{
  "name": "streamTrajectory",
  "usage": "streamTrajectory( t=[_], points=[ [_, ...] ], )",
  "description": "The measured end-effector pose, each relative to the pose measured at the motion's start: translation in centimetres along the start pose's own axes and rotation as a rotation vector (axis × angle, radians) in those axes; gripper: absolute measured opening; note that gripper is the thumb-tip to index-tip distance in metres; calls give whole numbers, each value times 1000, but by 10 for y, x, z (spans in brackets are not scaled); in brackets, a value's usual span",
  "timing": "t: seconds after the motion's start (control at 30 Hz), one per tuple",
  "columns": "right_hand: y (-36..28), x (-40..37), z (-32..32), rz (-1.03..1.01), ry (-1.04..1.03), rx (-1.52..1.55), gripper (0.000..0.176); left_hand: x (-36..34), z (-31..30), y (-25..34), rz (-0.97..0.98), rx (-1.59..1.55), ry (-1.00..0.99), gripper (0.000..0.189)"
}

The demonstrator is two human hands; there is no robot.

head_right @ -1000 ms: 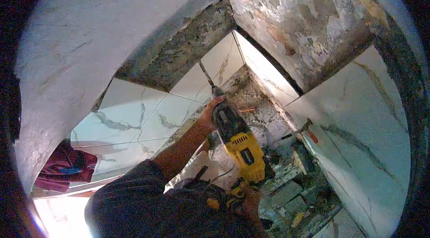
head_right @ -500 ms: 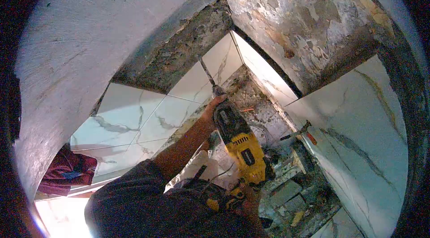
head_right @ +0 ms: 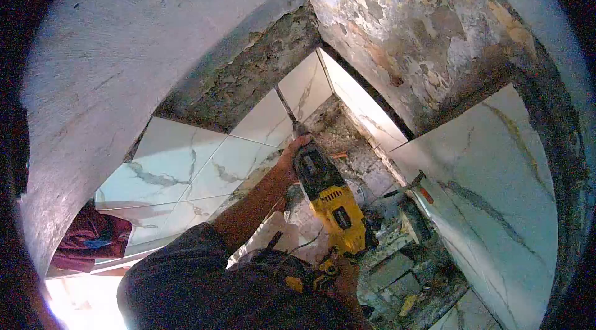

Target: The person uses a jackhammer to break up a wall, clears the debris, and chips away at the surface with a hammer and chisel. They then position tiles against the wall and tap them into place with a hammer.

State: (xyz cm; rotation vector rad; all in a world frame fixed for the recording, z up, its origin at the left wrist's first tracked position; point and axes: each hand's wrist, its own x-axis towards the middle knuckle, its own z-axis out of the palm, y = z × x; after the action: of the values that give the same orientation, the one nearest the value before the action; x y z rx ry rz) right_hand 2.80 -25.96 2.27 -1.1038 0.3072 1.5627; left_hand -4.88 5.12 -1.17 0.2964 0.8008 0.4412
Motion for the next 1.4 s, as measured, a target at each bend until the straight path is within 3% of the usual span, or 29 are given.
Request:
streamTrajectory(
  t=[0.13,0.2,0.23,0.3,0.43,0.7,0.8,0.9,1.03,1.1,1.4],
  points=[
    [14,9,-17,29,-35,166,20,9,-13,-5,11,-82,-118,39],
    [65,37,-78,-353,-16,-766,20,9,-13,-4,17,-52,-110,34],
    [53,30,-63,-352,-16,-766,20,10,-12,-5,17,-52,-110,34],
    [10,5,-5,-96,8,122,20,10,-11,-4,43,-32,-5,30],
    [19,16,-26,-22,-3,81,20,7,-7,-3,37,-46,-76,26],
    [-21,-10,23,89,36,181,20,3,4,0,16,-80,21,28],
    [-14,-2,11,136,3,224,19,-1,7,2,25,-30,35,30],
    [-9,-2,17,-45,73,95,21,3,2,1,21,-13,5,31],
    [-4,2,-5,-17,73,-49,26,12,-9,-8,57,-11,-9,33],
    [14,9,-33,13,15,-9,32,1,3,-9,-14,-22,14,31],
    [-1,-8,-29,100,-26,216,36,-1,-13,-27,34,-75,16,31]
  ],
)
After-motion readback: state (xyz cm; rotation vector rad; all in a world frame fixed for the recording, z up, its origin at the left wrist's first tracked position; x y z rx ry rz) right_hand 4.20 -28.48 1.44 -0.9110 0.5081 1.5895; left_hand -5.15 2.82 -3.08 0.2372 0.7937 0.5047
